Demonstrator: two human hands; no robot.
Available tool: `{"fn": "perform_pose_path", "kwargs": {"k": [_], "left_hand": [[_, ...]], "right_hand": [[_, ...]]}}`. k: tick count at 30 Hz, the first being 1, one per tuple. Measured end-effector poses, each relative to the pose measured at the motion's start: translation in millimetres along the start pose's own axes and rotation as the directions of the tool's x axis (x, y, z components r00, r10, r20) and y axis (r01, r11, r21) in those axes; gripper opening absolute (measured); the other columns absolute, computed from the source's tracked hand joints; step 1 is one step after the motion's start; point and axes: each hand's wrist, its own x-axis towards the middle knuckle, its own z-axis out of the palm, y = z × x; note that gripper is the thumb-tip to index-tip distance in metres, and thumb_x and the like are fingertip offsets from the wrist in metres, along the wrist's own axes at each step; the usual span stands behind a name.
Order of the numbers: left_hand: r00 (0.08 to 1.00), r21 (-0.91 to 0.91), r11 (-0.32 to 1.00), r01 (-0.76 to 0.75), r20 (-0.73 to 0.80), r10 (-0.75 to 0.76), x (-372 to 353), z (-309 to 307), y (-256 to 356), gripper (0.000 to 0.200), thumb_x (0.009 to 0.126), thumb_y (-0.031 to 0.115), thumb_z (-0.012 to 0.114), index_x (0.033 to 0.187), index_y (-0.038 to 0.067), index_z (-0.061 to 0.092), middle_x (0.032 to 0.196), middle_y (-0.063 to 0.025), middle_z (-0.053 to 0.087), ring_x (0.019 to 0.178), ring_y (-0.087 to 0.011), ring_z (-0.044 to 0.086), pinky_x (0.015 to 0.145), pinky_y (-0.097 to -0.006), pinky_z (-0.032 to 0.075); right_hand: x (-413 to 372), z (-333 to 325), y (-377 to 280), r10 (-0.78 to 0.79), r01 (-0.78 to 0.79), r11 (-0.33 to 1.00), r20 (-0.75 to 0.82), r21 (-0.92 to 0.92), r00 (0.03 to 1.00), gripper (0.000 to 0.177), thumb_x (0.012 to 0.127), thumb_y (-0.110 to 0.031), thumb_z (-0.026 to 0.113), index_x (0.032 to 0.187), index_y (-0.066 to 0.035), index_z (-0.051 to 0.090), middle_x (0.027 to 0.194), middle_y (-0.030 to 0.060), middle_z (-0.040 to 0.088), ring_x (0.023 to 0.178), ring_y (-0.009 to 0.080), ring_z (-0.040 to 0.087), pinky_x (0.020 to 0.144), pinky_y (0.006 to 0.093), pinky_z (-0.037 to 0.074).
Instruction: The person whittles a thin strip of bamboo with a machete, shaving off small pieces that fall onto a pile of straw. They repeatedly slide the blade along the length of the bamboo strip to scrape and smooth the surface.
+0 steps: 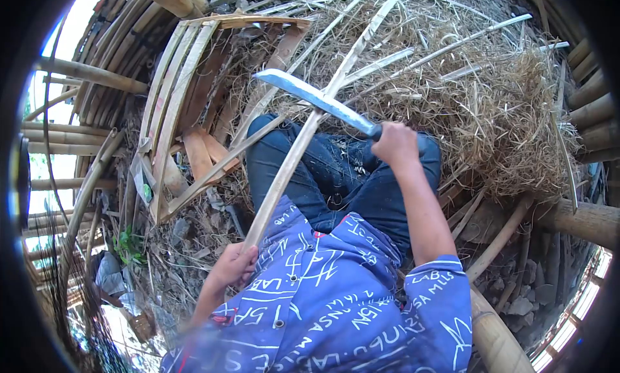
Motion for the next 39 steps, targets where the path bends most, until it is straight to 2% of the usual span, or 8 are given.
{"fn": "perform_pose_path", "kwargs": {"k": [8, 11, 16, 19, 24, 27, 30, 39], "left_hand": [[0.996, 0.001, 0.997, 0.076, 0.036, -0.076, 7, 5, 12, 0.034, 0.101, 0.031, 0.042, 0.076, 0.008, 0.047, 0.053, 0.0059, 0.040, 0.040, -0.0038, 0.040, 0.035, -0.0204, 0.032], [0.995, -0.003, 0.997, 0.071, 0.064, -0.070, 6, -4, 3, 0.036, 0.101, 0.032, 0.040, 0.075, 0.008, 0.047, 0.052, 0.0061, 0.039, 0.039, -0.0040, 0.039, 0.035, -0.0205, 0.032], [0.989, -0.064, 0.990, 0.123, 0.086, -0.117, -4, -8, -7, 0.036, 0.101, 0.032, 0.041, 0.075, 0.008, 0.048, 0.051, 0.0064, 0.038, 0.039, -0.0039, 0.039, 0.035, -0.0205, 0.031], [0.989, -0.077, 0.994, 0.084, 0.125, -0.074, -1, -4, -5, 0.035, 0.101, 0.031, 0.043, 0.076, 0.007, 0.050, 0.051, 0.0062, 0.040, 0.038, -0.0044, 0.039, 0.035, -0.0205, 0.032], [0.998, 0.019, 1.000, 0.008, 0.057, -0.009, 9, -1, -6, 0.032, 0.101, 0.027, 0.043, 0.083, 0.003, 0.055, 0.049, 0.0050, 0.042, 0.037, -0.0046, 0.040, 0.036, -0.0208, 0.033], [0.999, 0.041, 0.999, -0.007, 0.044, 0.005, 7, -3, -3, 0.030, 0.100, 0.026, 0.043, 0.086, 0.002, 0.055, 0.049, 0.0052, 0.041, 0.037, -0.0044, 0.040, 0.036, -0.0207, 0.034], [0.999, 0.040, 0.998, -0.049, 0.008, 0.048, 5, 3, 1, 0.028, 0.100, 0.026, 0.044, 0.089, 0.002, 0.053, 0.050, 0.0054, 0.041, 0.038, -0.0043, 0.040, 0.036, -0.0207, 0.033], [0.998, -0.040, 0.999, 0.019, 0.055, -0.017, 6, -10, -10, 0.026, 0.100, 0.026, 0.045, 0.085, 0.005, 0.048, 0.054, 0.0042, 0.042, 0.040, -0.0045, 0.040, 0.036, -0.0209, 0.032]], "right_hand": [[-72, 23, -56, -0.289, 0.252, 0.930, 0.109, 0.268, 0.951, 0.023, 0.065, -0.027, 0.067, 0.077, -0.007, 0.064, 0.072, 0.0187, 0.066, 0.071, 0.0359, 0.066, 0.068, 0.0454, 0.053], [-56, 24, -53, -0.257, 0.231, 0.954, 0.125, 0.194, 0.958, 0.023, 0.064, -0.026, 0.067, 0.077, -0.008, 0.065, 0.073, 0.0184, 0.066, 0.071, 0.0350, 0.066, 0.068, 0.0446, 0.053], [5, 20, -11, 0.231, -0.237, 0.944, 0.053, 0.231, 0.972, 0.023, 0.069, -0.023, 0.063, 0.082, -0.004, 0.069, 0.083, 0.0209, 0.067, 0.082, 0.0368, 0.066, 0.077, 0.0463, 0.053], [8, 15, -5, 0.196, -0.198, 0.954, 0.028, 0.226, 0.980, 0.023, 0.070, -0.023, 0.063, 0.081, -0.003, 0.069, 0.082, 0.0211, 0.067, 0.080, 0.0375, 0.066, 0.076, 0.0460, 0.053], [-49, -8, -48, -0.195, 0.157, 0.975, 0.263, 0.159, 0.945, 0.023, 0.064, -0.024, 0.066, 0.077, -0.006, 0.068, 0.076, 0.0215, 0.066, 0.076, 0.0367, 0.067, 0.073, 0.0446, 0.054], [-47, 2, -49, -0.232, 0.196, 0.967, 0.243, 0.163, 0.942, 0.021, 0.063, -0.024, 0.065, 0.076, -0.006, 0.068, 0.075, 0.0199, 0.067, 0.075, 0.0360, 0.067, 0.072, 0.0444, 0.054], [-24, 11, -35, 0.002, -0.041, 0.980, 0.196, 0.195, 0.981, 0.021, 0.063, -0.022, 0.066, 0.077, -0.006, 0.069, 0.080, 0.0200, 0.067, 0.080, 0.0357, 0.066, 0.076, 0.0441, 0.053], [-40, 12, -39, -0.115, 0.083, 0.972, 0.137, 0.221, 0.984, 0.024, 0.063, -0.023, 0.067, 0.078, -0.004, 0.067, 0.078, 0.0199, 0.067, 0.076, 0.0357, 0.067, 0.072, 0.0442, 0.054]]}}
